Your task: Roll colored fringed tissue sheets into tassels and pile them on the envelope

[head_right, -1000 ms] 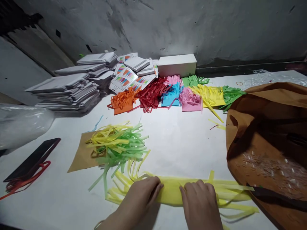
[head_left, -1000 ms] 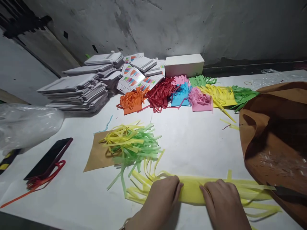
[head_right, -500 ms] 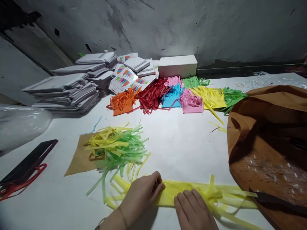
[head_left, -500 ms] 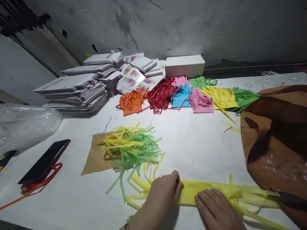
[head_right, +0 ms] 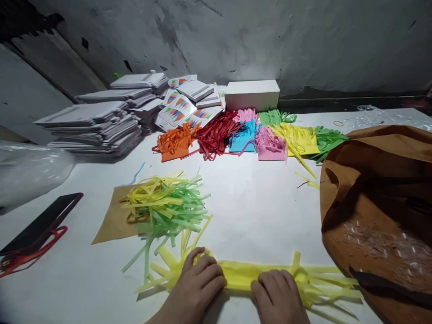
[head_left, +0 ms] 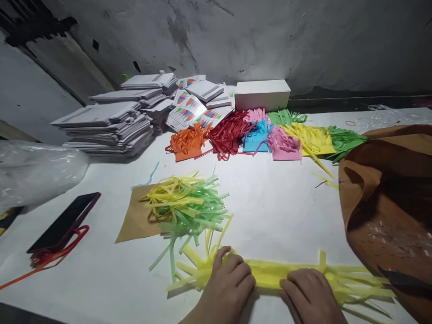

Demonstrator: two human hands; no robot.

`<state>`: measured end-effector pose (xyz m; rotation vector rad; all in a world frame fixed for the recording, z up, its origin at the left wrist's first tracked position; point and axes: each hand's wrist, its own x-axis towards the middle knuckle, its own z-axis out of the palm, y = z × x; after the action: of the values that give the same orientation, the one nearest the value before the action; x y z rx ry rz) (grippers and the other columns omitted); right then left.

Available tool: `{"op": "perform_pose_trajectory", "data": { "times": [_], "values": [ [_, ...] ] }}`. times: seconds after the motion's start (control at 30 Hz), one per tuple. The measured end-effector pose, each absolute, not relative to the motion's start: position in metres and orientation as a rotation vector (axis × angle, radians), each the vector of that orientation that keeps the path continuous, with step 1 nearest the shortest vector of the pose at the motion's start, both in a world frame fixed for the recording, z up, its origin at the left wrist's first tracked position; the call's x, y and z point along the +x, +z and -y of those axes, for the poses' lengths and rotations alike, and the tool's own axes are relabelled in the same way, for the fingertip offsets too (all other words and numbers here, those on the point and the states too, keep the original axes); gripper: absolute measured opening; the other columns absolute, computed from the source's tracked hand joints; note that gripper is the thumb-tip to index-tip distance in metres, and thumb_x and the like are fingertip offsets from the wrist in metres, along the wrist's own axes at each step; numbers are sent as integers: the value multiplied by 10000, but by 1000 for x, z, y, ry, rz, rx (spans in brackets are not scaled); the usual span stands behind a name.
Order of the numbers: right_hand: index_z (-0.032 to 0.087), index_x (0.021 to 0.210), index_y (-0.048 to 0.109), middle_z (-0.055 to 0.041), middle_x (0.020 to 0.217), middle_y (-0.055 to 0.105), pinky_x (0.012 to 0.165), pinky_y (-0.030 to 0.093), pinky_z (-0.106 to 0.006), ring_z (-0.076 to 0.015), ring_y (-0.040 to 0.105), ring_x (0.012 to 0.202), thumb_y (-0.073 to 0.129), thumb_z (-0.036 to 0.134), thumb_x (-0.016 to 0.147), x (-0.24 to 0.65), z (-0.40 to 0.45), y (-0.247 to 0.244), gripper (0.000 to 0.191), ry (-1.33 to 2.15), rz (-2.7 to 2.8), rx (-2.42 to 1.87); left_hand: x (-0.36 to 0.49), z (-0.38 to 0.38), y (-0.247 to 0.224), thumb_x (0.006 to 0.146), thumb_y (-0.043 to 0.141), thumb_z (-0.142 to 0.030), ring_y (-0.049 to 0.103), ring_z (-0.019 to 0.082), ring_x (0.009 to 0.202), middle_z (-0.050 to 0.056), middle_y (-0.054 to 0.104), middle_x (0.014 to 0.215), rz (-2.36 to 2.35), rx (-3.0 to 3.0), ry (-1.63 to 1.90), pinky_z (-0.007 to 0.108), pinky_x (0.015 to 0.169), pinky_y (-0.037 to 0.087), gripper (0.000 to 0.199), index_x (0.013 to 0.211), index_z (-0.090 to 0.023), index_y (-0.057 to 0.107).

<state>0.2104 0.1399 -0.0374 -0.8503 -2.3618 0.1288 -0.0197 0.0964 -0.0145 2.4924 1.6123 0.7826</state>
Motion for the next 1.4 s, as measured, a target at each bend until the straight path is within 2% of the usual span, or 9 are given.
{"op": "perform_pose_trajectory", "data": {
  "times": [0.3, 0.37, 0.47, 0.53, 0.73, 0.9, 1.07, 1.23, 1.4],
  "values": [
    [247, 731, 504, 10, 649, 519, 724, 307, -428, -233, 508, 643, 363, 235, 1062, 196, -158, -22, 361, -48, 2537, -1284, -14, -108, -2, 929, 541, -120, 535, 241, 768, 11, 627, 712, -2069, 2315, 398, 565, 946, 343, 245, 708, -203, 609],
    [234, 762, 545, -4, 686, 563, 754, 335, -458, -239, 556, 675, 388, 248, 1055, 196, -160, -18, 333, -84, 2505, -1332, -12, -111, -4, 912, 556, -130, 530, 245, 770, 18, 621, 700, -2079, 2307, 365, 570, 942, 349, 243, 690, -202, 623],
    [199, 987, 648, -83, 956, 684, 937, 362, -539, -273, 641, 910, 447, 179, 1012, 196, -156, -16, 204, -116, 2386, -1165, -13, -113, -9, 885, 580, -147, 531, 244, 778, 23, 618, 697, -2071, 2296, 397, 561, 950, 355, 221, 677, -204, 629],
    [197, 1075, 662, -92, 1037, 705, 1020, 353, -519, -263, 641, 1002, 423, 124, 997, 193, -152, -19, 262, -49, 2351, -921, -14, -113, -9, 875, 582, -150, 534, 245, 775, 23, 613, 684, -2059, 2286, 430, 560, 943, 359, 224, 661, -203, 617],
    [141, 1040, 668, -85, 902, 695, 912, 430, -412, -233, 623, 882, 373, 53, 979, 185, -147, -29, 313, 59, 2368, -728, -19, -106, 5, 889, 617, -213, 557, 250, 904, 40, 663, 923, -1956, 2229, 655, 580, 1038, 288, 14, 887, -200, 623],
    [188, 999, 645, -46, 878, 657, 827, 402, -363, -191, 576, 792, 439, 146, 1017, 177, -144, -24, 211, 281, 2311, -782, -21, -99, -7, 948, 516, -105, 557, 194, 905, -2, 661, 853, -1702, 2480, 830, 505, 1117, 246, 172, 852, -215, 608],
    [212, 942, 627, -25, 788, 627, 825, 352, -398, -195, 538, 726, 254, 133, 1036, 175, -140, -29, 393, 181, 2405, -825, -26, -96, -19, 966, 540, -112, 555, 175, 853, -29, 654, 777, -1626, 2410, 976, 451, 1055, 290, 197, 837, -229, 631],
    [213, 977, 619, -43, 931, 668, 951, 318, -454, -225, 596, 892, 409, 133, 1013, 210, -149, -35, 228, 59, 2458, -880, -31, -88, -5, 937, 570, -121, 562, 191, 852, 6, 649, 859, -1698, 2228, 860, 451, 971, 343, 127, 868, -212, 625],
    [207, 946, 592, -70, 960, 653, 926, 337, -487, -259, 599, 928, 408, 140, 1006, 216, -153, -34, 206, -93, 2501, -1031, -23, -90, 0, 948, 466, -98, 564, 206, 843, 27, 617, 879, -1848, 2164, 794, 453, 911, 353, 193, 842, -202, 589]
  ]
}}
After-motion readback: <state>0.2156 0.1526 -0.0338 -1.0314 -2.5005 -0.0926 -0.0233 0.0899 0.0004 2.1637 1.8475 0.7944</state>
